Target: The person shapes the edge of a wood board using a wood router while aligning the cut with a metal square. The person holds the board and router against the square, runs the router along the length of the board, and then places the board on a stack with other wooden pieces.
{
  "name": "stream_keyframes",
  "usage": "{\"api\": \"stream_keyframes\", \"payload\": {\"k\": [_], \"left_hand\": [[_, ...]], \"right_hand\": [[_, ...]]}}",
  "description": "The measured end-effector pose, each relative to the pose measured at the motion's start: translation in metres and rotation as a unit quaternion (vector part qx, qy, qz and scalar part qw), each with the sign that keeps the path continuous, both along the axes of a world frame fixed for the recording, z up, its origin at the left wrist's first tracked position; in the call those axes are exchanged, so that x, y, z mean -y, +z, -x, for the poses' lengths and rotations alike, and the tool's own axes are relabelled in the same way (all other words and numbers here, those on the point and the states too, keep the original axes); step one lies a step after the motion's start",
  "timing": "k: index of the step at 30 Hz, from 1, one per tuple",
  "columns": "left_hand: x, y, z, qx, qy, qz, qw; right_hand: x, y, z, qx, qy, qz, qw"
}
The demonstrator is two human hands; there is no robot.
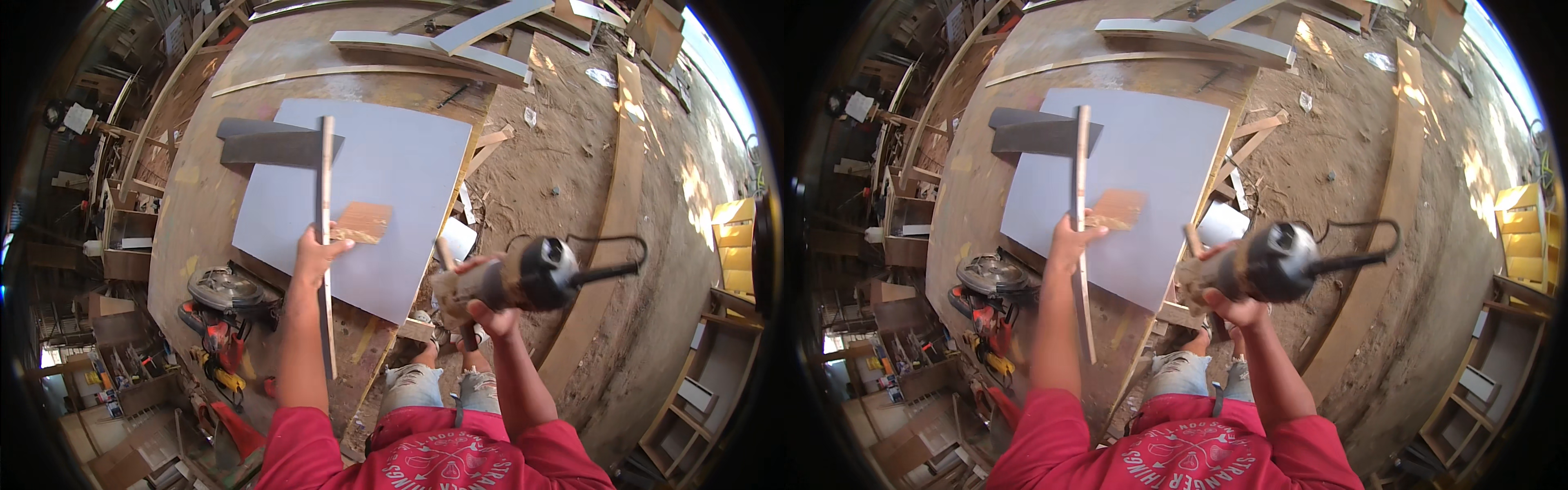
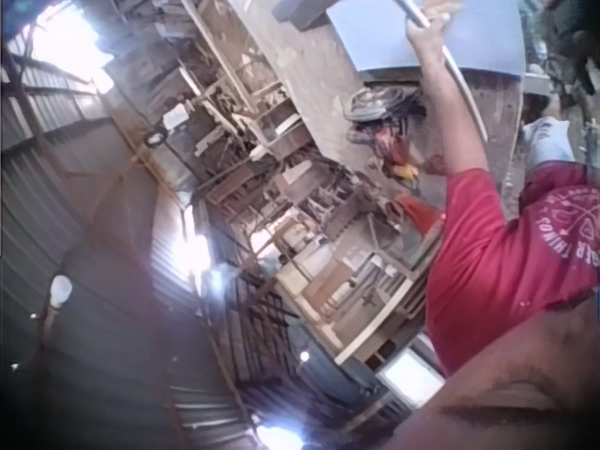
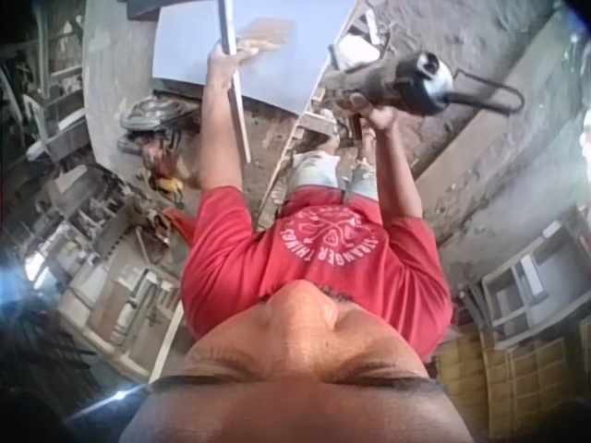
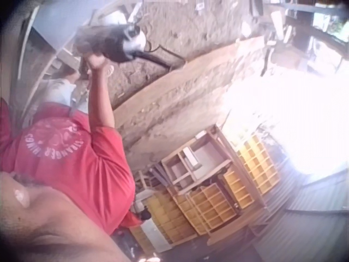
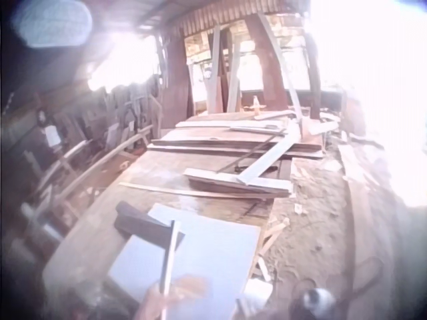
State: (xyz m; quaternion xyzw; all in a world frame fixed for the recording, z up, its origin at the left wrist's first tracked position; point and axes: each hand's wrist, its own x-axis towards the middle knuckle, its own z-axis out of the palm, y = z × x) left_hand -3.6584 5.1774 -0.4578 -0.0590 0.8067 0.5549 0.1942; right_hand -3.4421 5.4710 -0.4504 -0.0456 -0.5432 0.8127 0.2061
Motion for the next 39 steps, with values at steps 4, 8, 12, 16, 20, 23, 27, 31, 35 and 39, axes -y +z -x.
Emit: {"api": "stream_keyframes", "payload": {"k": [4,8,12,16,20,23,27,31,35,39], "left_hand": [[-0.017,-0.003,-0.013,0.029,-0.009,-0.004,1.000],[-0.013,-0.017,-0.013,-0.006,-0.017,-0.027,0.999],[0.000,-0.010,-0.022,0.020,-0.017,-0.041,0.999],[0.027,0.040,-0.022,0.029,-0.011,-0.033,0.999],[0.061,0.101,-0.019,0.028,0.087,-0.242,0.966],[0.053,0.085,-0.010,0.112,0.051,-0.335,0.934],[-0.006,0.035,-0.007,0.215,-0.050,-0.326,0.919],[-0.072,0.010,-0.027,-0.055,-0.064,0.025,0.996],[-0.083,0.016,-0.026,-0.154,-0.134,0.190,0.960],[-0.019,0.013,0.024,-0.134,-0.110,0.287,0.942]], "right_hand": [[0.031,0.019,0.063,0.030,0.095,0.012,0.995],[0.058,0.005,0.099,0.084,0.059,-0.033,0.994],[0.071,0.007,0.109,0.109,0.068,-0.039,0.991],[0.071,0.018,0.116,0.152,0.077,-0.140,0.975],[0.070,0.015,0.118,0.114,0.054,-0.116,0.985],[0.061,0.011,0.120,0.055,0.036,-0.054,0.996],[0.055,0.045,0.116,-0.013,0.021,0.012,1.000],[0.015,0.050,0.074,0.003,-0.044,-0.060,0.997],[-0.029,0.040,0.005,0.044,-0.114,-0.092,0.988],[-0.047,0.038,-0.047,0.095,-0.136,-0.105,0.980]]}}
